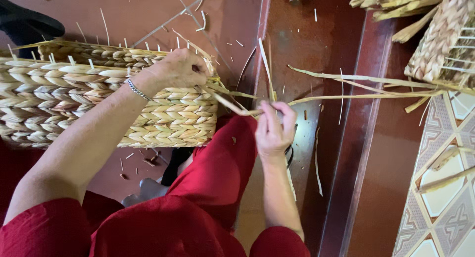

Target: The person sits on the floor weaving a water hyacinth basket, threading long woven strips through the basket's rim and sides and pulling them tight to secure the weave, working around the basket and turning it as they go.

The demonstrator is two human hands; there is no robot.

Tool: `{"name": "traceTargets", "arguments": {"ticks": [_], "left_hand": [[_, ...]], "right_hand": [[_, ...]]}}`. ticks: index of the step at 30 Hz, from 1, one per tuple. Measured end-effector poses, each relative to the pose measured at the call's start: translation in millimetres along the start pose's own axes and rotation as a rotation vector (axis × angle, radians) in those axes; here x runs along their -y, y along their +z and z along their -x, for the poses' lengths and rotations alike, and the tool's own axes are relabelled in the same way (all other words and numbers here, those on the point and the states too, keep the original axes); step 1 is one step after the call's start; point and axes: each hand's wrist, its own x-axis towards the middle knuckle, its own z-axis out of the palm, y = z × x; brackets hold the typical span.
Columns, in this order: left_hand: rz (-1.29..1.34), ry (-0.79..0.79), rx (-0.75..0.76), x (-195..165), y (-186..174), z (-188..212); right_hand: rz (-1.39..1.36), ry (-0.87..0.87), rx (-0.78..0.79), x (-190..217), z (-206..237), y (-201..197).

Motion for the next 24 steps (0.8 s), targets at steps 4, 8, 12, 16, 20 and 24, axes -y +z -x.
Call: {"name": "traceTargets", "arguments": {"ticks": [4,8,12,16,20,24], "left_hand": [[0.108,-0.005,0.029,1,-1,0],[0.087,0.021,0.04,3,-3,-4],[0.092,0.002,0.102,6,-8,-4],[0.134,0.008,0.207,8,-17,-8],[0.334,-0.196,0.329,8,-26,-23],[0.334,-0.276,0.521,14,-37,-39]], "right_hand": [[-0.231,-0.086,-0.083,13,-9,58],[-0.291,-0.096,0.017,22,-20,80],[-0.241,-0.142,0.107,28,-31,81],[-0.203,-0.171,0.149,34,-33,83],[-0.154,-0.2,0.166,36,-29,83],[-0.125,-0.173,0.223,37,-25,83]]}}
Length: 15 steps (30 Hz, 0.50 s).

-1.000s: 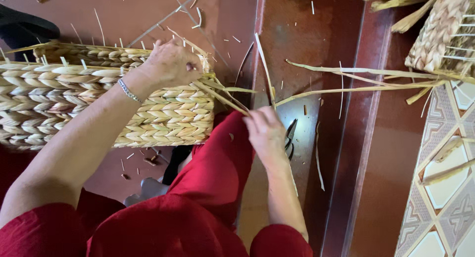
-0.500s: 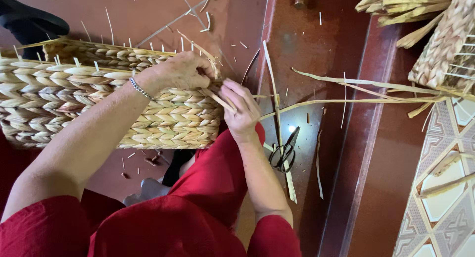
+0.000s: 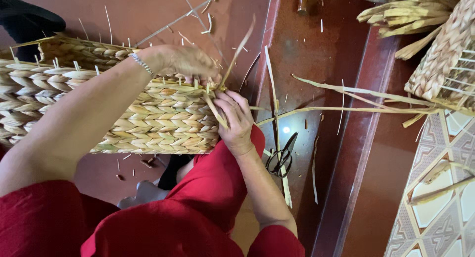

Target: The person sits on the floor weaving a water hyacinth basket, threading long woven strips through the basket's rim and sides and pulling them tight to secure the weave, working around the basket and turning it as they go.

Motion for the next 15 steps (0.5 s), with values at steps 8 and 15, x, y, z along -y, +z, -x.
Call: {"name": "traceTargets", "arguments": {"ticks": [8,15], "left_hand": [[0.156,0.193,0.14,6,5,-15],[0.147,0.205,0.101,9,7,-11]], "right_hand": [[0.073,-0.052,0.016,-1,-6,6],[-0.04,0.004,-0.042,-5,-5,5]]}}
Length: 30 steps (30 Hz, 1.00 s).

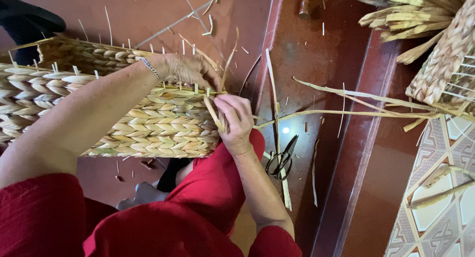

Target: The person sits on the floor weaving a water hyacinth basket, threading long woven strips through the basket's rim and sides and pulling them tight to secure the weave, working around the basket and turning it as they go.

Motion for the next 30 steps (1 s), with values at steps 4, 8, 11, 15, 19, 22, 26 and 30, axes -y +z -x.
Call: {"name": "traceTargets", "arguments": {"ticks": [4,8,11,15,19,22,26,30], "left_hand": [[-0.044,-0.013,-0.048,1,1,1],[0.021,0.011,-0.012,2,1,1],[-0.017,-0.065,-0.021,3,1,0],[-0.065,-0.011,-0.03,4,1,0],[-0.14,0.029,-0.051,4,2,-2],[-0.321,-0.042,-0.118,0,1,-3],[-0.606,-0.448,-0.246,-10,-6,-4],[-0.806,-0.525,-0.421,-14,-6,-9]], "right_hand": [[-0.068,0.157,-0.013,-4,0,4],[0.0,0.092,0.031,-4,2,4],[0.052,0.108,0.095,-2,4,2],[0.043,0.168,0.149,-3,5,0],[-0.189,0.264,0.058,-7,8,1],[-0.279,0.354,-0.01,-8,12,1],[-0.291,0.312,-0.041,-7,13,2],[-0.23,0.3,-0.031,-5,12,2]]}}
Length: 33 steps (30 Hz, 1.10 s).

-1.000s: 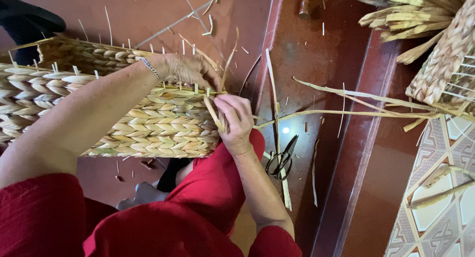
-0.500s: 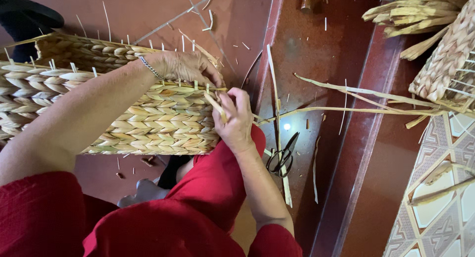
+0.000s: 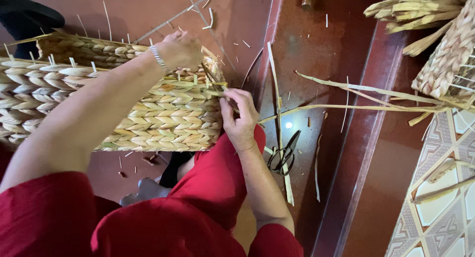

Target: The person sits on the floor weaving a water hyacinth basket, threading long woven strips through the basket's rim and sides and pulling them tight to secure the weave, working around the basket and turning it as they go.

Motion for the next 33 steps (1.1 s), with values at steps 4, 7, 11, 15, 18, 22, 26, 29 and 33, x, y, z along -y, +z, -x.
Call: {"name": "traceTargets", "arguments": {"ticks": [4,7,11,15,18,22,26,29,33], "left_hand": [[0.021,-0.084,-0.261,1,3,-12],[0.197,-0.12,-0.43,11,-4,-24],[0.694,-0.017,-0.525,20,-16,-26],[0.901,0.126,-0.109,11,-10,-9],[0.748,0.235,0.205,1,2,6],[0.756,0.388,0.32,-9,12,12],[0.532,0.385,0.179,-8,13,10],[0.472,0.403,0.12,-10,17,7],[0.406,0.204,0.21,-16,19,2]], "right_hand": [[0.003,-0.01,0.018,-1,3,-1],[-0.079,0.099,0.013,-9,10,-3],[-0.332,0.356,0.0,-32,13,-4],[-0.371,0.433,0.086,-58,4,-7],[-0.377,0.45,0.174,-67,1,-5],[-0.308,0.353,0.146,-64,2,-3],[-0.172,0.256,0.167,-57,-3,-5],[-0.079,0.198,0.201,-53,-10,-8],[-0.051,0.1,0.243,-53,-16,-10]]}}
